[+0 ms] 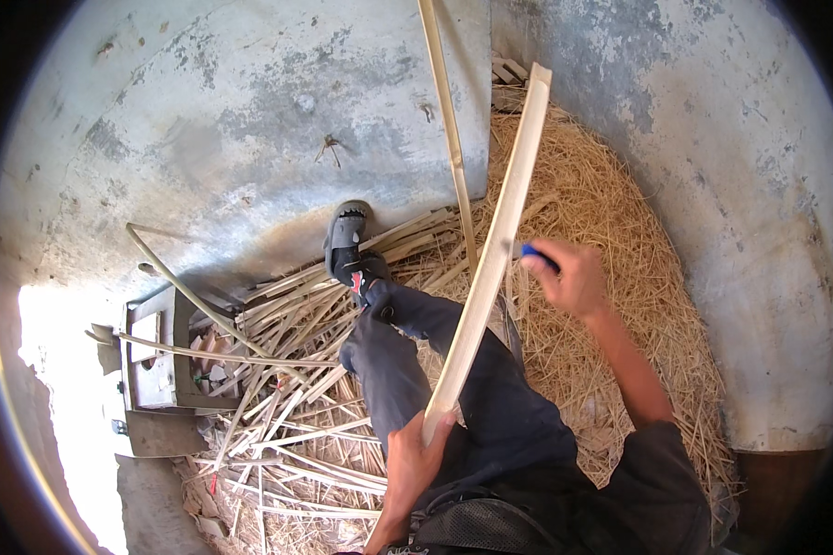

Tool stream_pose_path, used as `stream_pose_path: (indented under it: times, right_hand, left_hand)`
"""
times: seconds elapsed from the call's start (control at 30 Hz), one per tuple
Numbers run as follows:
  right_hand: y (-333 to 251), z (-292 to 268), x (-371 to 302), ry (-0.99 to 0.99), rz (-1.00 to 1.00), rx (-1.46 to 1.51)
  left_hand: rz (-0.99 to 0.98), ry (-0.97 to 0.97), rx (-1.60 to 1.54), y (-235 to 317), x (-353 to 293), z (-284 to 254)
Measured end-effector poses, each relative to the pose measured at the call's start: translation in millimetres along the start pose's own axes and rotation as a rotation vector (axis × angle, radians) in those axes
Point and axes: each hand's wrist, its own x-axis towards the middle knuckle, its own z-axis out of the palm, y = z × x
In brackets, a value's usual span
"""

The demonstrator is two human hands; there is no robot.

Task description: The person sits on a straw-covered floor and uses a knife to shave thin strips from a long bamboo pole. They hold the pole with one hand and scrape the blade along its length to remove the outer layer, occasionally rotating the pole to work on different sides.

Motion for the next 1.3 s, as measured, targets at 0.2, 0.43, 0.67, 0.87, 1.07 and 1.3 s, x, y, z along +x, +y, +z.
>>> stream_pose_path:
  times: [0.2, 0.43, 0.67, 0.87, 1.07, 1.3]
  right_hand:
    - [131.2, -23.4, 35.6, 0.035, 0.432, -0.166]
    - [191.0, -70.7, 50.2, 0.051, 0.629, -0.204]
    - [140.5, -45.6, -22.4, -1.139, 0.635, -0.602]
    - [61.3, -34.1, -58.3, -0.727, 0.688, -0.199]
    - [-30.6, -25.0, -58.4, -0.237, 0.463, 0.260]
    - [-87.9, -6.7, -60.6, -0.117, -0.004, 0.273]
  left_hand:
    - [-0.073, -0.137, 0.048, -33.4, -34.7, -6.6]
    - [-0.056, -0.136, -0.013, -61.1, -37.3, -15.6]
    - [-0.081, -0.003, 0.015, -38.3, -0.3, -19.0]
    - [-0.002, 0.111, -0.085, -0.6, 28.1, -16.4]
    - [0.082, 0.087, -0.163, 26.9, 38.2, -9.2]
    - [0.206, 0.099, -0.131, 45.8, 37.1, 1.9]
